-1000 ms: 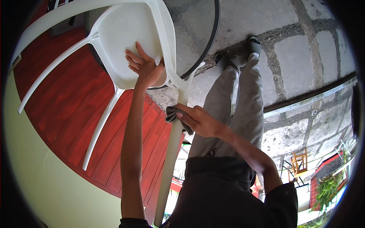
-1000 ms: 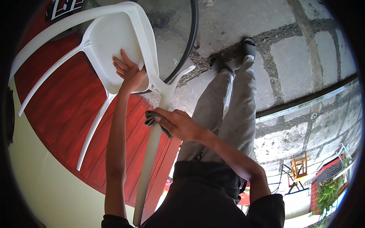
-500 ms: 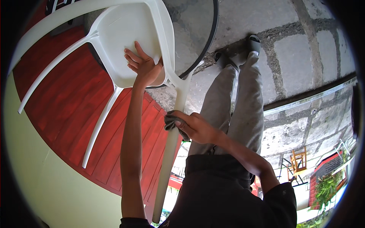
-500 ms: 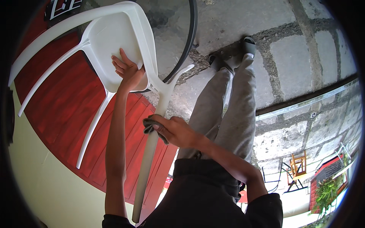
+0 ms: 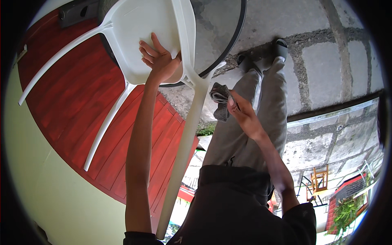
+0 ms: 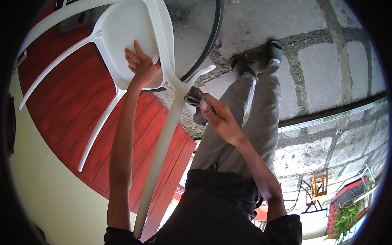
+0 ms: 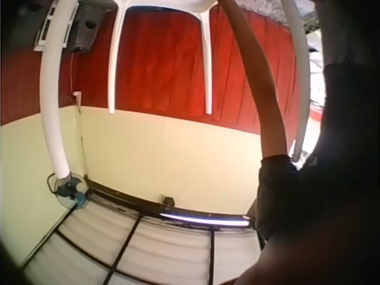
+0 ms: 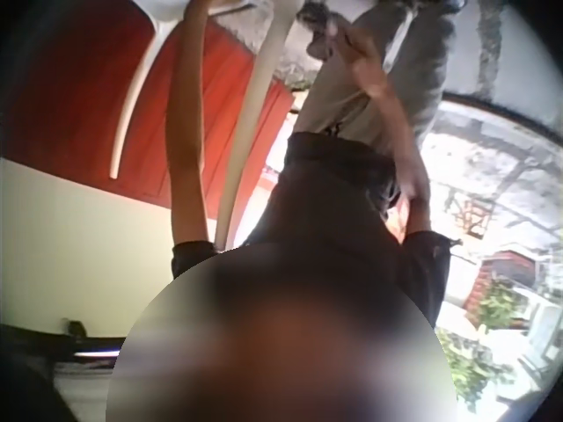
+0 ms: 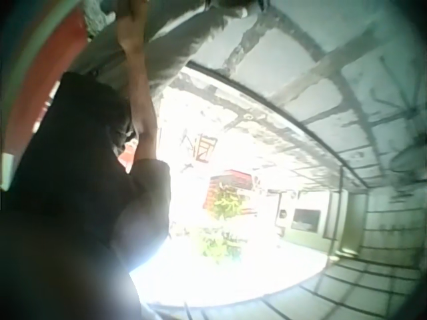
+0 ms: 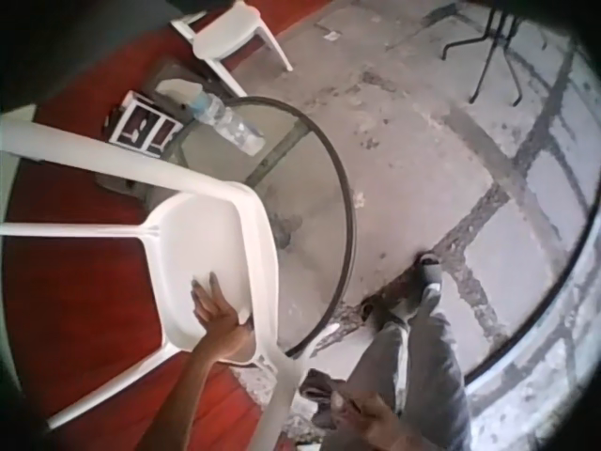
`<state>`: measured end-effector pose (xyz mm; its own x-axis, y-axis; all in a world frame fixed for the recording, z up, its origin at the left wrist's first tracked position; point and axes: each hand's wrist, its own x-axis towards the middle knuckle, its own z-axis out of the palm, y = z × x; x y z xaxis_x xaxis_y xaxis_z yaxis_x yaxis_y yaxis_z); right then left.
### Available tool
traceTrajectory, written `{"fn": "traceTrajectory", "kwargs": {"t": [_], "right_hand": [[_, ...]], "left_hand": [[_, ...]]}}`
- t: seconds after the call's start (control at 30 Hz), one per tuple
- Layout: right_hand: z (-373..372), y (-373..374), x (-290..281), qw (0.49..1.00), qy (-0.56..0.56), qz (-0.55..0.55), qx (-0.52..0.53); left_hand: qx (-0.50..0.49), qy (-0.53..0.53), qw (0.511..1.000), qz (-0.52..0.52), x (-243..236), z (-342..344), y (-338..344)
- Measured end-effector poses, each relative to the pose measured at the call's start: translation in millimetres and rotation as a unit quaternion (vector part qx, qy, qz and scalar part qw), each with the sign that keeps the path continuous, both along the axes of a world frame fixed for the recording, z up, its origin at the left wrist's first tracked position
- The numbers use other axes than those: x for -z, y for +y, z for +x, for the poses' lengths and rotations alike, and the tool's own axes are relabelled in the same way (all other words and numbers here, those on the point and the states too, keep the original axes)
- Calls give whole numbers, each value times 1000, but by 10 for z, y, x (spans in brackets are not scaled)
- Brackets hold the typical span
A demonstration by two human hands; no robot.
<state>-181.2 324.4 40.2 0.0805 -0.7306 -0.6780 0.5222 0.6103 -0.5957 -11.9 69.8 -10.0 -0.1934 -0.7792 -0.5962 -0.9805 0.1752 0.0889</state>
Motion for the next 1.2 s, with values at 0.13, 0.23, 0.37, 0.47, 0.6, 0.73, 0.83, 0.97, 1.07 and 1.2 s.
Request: {"fn": "traceTrajectory", "kwargs": {"t": [0.13, 0.23, 0.37, 0.47, 0.6, 0.73, 0.83, 0.97, 1.07, 1.2], "right_hand": [[147, -44, -28, 986, 12, -154, 68], [233, -42, -19, 983, 51, -160, 81], [234, 21, -169, 993, -114, 2, 4], [261, 48, -413, 983, 8, -182, 17], [401, -30, -550, 948, 127, -285, 63], [457, -101, -453, 997, 60, -58, 0], [475, -85, -427, 971, 61, -226, 47], [510, -47, -405, 960, 95, -248, 85], [542, -46, -333, 971, 112, -202, 59], [562, -32, -290, 965, 99, -238, 45]], "left_hand": [[25, -30, 999, -10, 13, -4, -8], [28, -26, 999, -12, 25, 8, -5], [12, -5, 1000, -2, 34, 21, 0], [14, -2, 1000, -6, 33, 12, 5], [17, 8, 1000, -21, 26, -20, 29], [8, 18, 999, -47, -4, -50, 77], [4, 27, 998, -57, -13, -82, 94], [-8, 30, 998, -58, -31, -101, 110], [-3, 37, 997, -67, -16, -94, 117], [0, 33, 996, -79, 31, -72, 105]]}}
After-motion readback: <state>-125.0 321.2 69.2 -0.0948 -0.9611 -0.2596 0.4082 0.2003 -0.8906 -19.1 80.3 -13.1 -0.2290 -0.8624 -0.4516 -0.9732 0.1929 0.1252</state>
